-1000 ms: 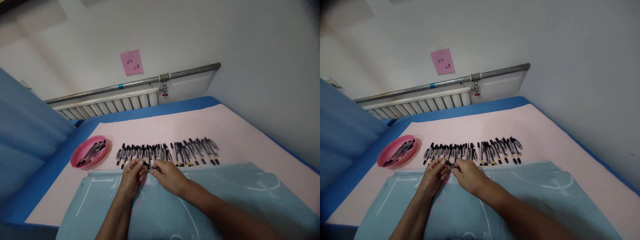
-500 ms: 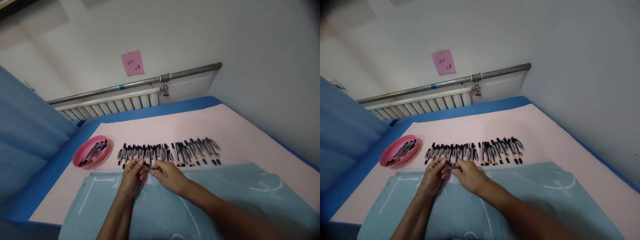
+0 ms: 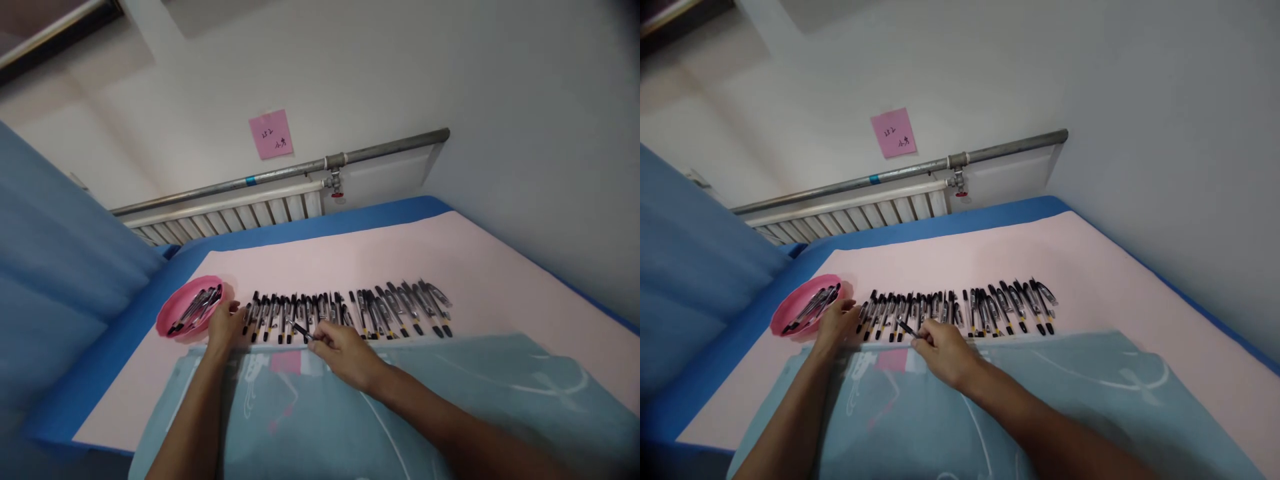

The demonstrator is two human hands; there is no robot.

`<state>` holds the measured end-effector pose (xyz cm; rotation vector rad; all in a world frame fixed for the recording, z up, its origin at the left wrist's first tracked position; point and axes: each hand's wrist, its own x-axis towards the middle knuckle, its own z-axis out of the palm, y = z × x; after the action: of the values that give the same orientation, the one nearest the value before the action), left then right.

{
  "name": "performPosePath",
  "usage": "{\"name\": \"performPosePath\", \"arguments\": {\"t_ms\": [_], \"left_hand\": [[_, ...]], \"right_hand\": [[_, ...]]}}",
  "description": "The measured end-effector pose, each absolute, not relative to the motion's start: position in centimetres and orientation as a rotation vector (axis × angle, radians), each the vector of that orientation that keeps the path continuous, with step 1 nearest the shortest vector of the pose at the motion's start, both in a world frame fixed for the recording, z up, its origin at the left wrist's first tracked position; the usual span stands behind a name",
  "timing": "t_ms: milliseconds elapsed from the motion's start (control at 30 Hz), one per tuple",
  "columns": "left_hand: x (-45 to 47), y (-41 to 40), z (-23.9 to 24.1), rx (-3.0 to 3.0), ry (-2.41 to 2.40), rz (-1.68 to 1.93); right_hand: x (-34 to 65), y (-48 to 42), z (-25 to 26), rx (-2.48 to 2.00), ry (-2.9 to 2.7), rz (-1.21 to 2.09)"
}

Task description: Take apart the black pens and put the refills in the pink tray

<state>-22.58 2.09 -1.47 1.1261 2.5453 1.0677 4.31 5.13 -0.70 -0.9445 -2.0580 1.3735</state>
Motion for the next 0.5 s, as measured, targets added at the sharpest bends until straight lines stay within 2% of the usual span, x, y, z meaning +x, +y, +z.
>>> {"name": "performPosePath", "arguments": {"t_ms": [233,367,500], "left_hand": [[-23.1,2.0,-2.8,1.014,2.550,1.001],[-22.8,1.4,-2.2,0.890,2.469,1.157],[-21.0,1.1,-1.0,0.777,2.180,1.427]], "right_hand": [[4.3,5.2,-1.1,-0.945,-2.096,1.379],[4.2,5.2,-1.3,-0.948,-2.107,1.352],[4.3,5.2,-1.0,-0.918,-2.078,1.353]]}}
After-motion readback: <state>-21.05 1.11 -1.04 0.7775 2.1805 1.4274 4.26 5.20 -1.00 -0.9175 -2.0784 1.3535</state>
